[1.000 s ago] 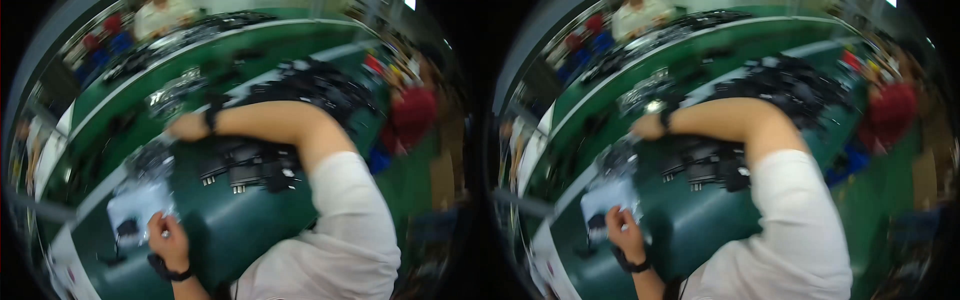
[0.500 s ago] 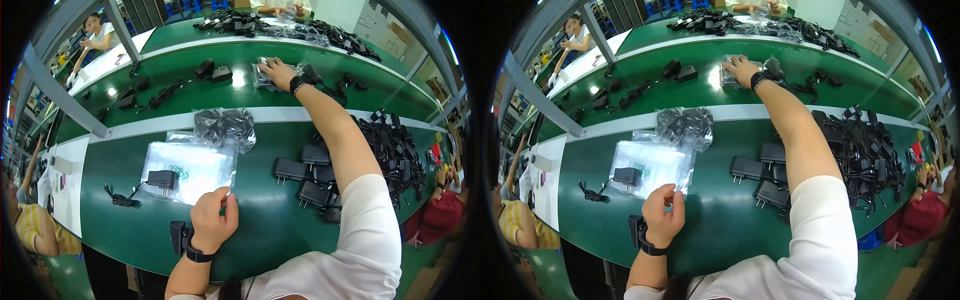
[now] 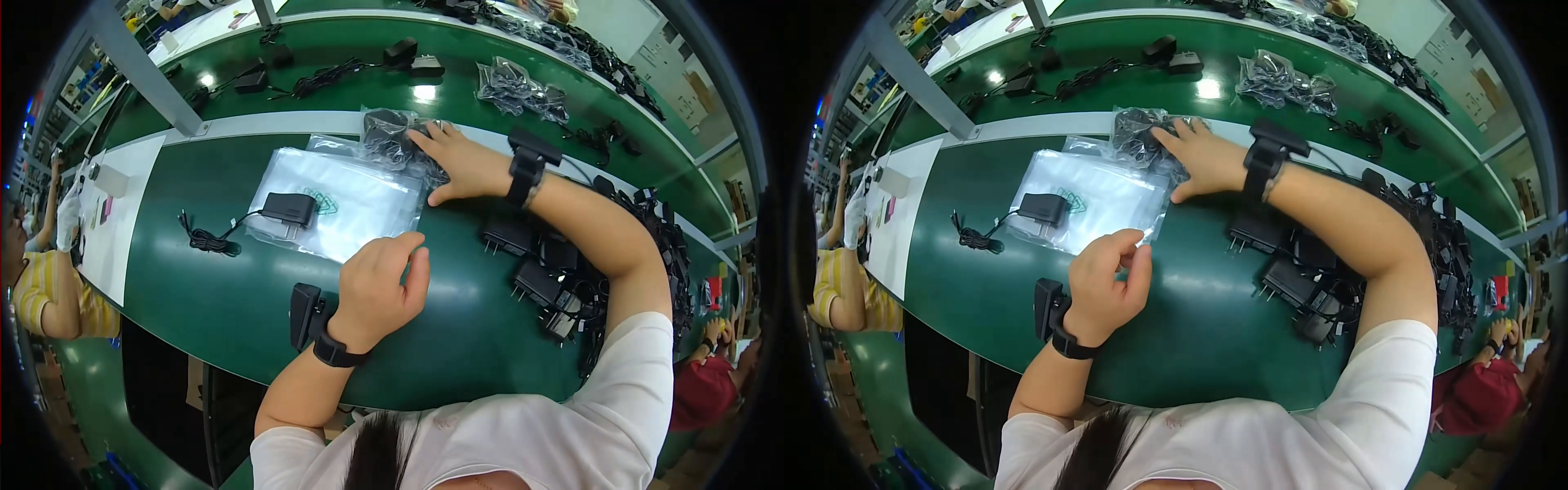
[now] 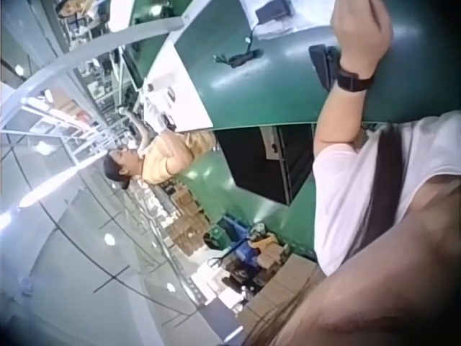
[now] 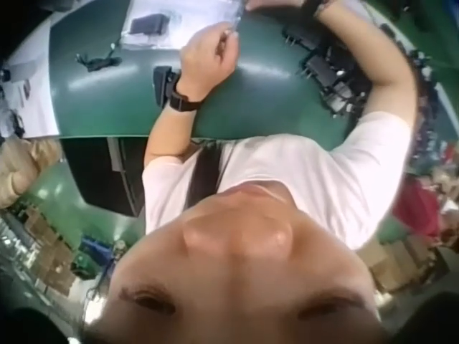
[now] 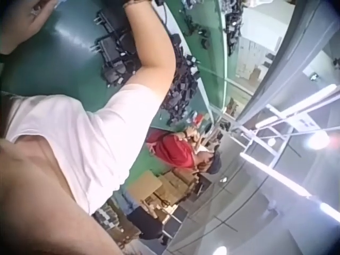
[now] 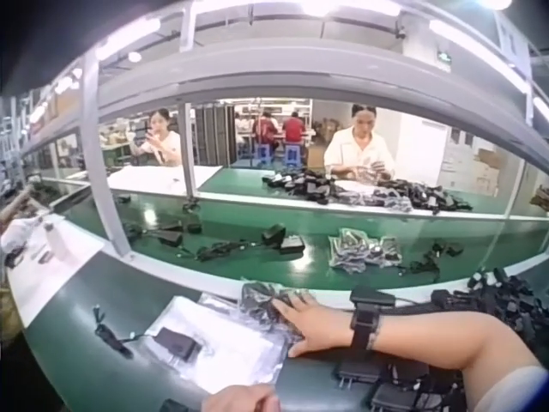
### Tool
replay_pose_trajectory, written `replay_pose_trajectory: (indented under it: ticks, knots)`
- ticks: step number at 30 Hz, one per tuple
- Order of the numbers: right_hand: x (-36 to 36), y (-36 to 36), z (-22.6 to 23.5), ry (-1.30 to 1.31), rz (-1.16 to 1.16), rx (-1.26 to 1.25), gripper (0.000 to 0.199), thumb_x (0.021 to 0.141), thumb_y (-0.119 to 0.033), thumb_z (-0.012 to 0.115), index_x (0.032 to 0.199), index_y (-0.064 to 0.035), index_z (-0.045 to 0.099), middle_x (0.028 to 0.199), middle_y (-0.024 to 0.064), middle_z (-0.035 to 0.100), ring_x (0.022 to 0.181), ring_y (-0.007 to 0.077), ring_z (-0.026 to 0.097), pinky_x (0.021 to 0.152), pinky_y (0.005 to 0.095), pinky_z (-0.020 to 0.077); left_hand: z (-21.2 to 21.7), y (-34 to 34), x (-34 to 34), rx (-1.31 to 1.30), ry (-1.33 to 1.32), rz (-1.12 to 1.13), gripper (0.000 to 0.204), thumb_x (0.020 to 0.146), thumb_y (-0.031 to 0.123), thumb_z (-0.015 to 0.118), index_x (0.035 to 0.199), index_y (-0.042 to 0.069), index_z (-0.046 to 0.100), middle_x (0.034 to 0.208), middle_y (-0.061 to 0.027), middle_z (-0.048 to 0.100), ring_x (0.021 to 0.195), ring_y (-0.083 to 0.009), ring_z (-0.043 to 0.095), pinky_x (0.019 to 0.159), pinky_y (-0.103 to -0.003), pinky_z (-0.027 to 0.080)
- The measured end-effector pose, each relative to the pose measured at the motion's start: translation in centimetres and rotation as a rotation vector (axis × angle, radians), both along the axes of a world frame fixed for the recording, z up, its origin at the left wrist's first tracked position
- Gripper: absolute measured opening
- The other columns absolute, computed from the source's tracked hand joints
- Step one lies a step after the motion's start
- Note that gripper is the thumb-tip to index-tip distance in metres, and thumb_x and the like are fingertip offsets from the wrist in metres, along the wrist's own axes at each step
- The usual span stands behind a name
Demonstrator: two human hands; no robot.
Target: The person packages power adapters by hand, picking up an adapter and a plastic bag, placing the adapter inside, and setting the bagged item aside. This process is repeated for several power adapters and plastic bags, with the person occasionally moving items to reach more bags.
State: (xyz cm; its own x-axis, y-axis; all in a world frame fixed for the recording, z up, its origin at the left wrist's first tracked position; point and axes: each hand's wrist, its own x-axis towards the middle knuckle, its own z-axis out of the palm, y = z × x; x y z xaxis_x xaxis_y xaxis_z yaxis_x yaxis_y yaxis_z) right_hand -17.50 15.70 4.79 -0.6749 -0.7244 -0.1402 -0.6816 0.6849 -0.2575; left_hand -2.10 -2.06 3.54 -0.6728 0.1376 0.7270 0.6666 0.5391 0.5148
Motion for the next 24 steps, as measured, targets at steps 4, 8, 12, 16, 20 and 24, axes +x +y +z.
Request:
replay_pose_trajectory:
  ticks: [4,8,12,16,20,24]
  knots:
    - [-1.4,0.8,-3.5,0.205,-0.077,0.012,0.108,0.055,-0.033,0.08,0.138,-0.0022,0.018,0.14,0.0267,0.021,0.128,0.0445,0.021,0.106,0.044,0.0226,0.1,0.5,0.5,-0.005,0.029,-0.01,0.017,0.073,-0.001,0.062,0.089,0.0,0.056,0.064,-0.0081,0.057,0.05,-0.0178,0.054,0.045,-0.026,0.043]
    - [-3.6,2.4,-3.8,0.303,-0.032,-0.159,0.093,0.063,-0.019,0.075,0.136,0.0006,0.021,0.138,0.0211,0.03,0.125,0.0382,0.031,0.104,0.0397,0.028,0.6,0.7,0.8,-0.007,0.015,-0.023,0.017,0.073,-0.001,0.063,0.089,0.0,0.056,0.064,-0.008,0.057,0.049,-0.017,0.054,0.045,-0.025,0.042]
    - [-4.4,4.6,-4.2,0.376,-0.079,-0.184,0.07,0.072,-0.001,0.058,0.134,0.001,0.025,0.132,0.0204,0.038,0.116,0.0376,0.04,0.098,0.0393,0.0351,0.5,0.8,0.8,0.019,-0.025,-0.007,0.016,0.073,0.0,0.062,0.088,0.001,0.057,0.062,-0.0073,0.055,0.05,-0.0186,0.053,0.045,-0.027,0.041]
    - [-3.9,8.7,-2.3,0.462,-0.075,-0.246,0.056,0.072,0.005,0.051,0.126,0.0016,0.038,0.12,0.0214,0.049,0.109,0.0368,0.047,0.095,0.0408,0.0381,0.7,0.5,0.7,0.034,-0.038,0.02,0.015,0.072,0.0,0.062,0.086,0.001,0.057,0.06,-0.0068,0.054,0.051,-0.0205,0.052,0.045,-0.029,0.041]
    - [-6.5,15.9,0.7,0.74,-0.222,-0.219,0.053,0.071,0.007,0.052,0.123,-0.0007,0.042,0.118,0.02,0.05,0.111,0.0364,0.045,0.098,0.0407,0.0358,0.9,0.6,1.2,0.03,-0.068,-0.016,0.017,0.072,0.0,0.062,0.088,0.001,0.056,0.06,-0.007,0.053,0.051,-0.0209,0.052,0.045,-0.029,0.041]
    - [-12.2,23.4,0.4,0.834,-0.503,-0.008,0.054,0.074,0.005,0.049,0.126,-0.0081,0.042,0.128,0.0148,0.044,0.119,0.0356,0.039,0.1,0.0392,0.0334,0.0,0.7,0.5,-0.016,-0.051,-0.04,0.019,0.072,-0.001,0.062,0.089,0.001,0.055,0.062,-0.0072,0.053,0.051,-0.0213,0.052,0.045,-0.029,0.041]
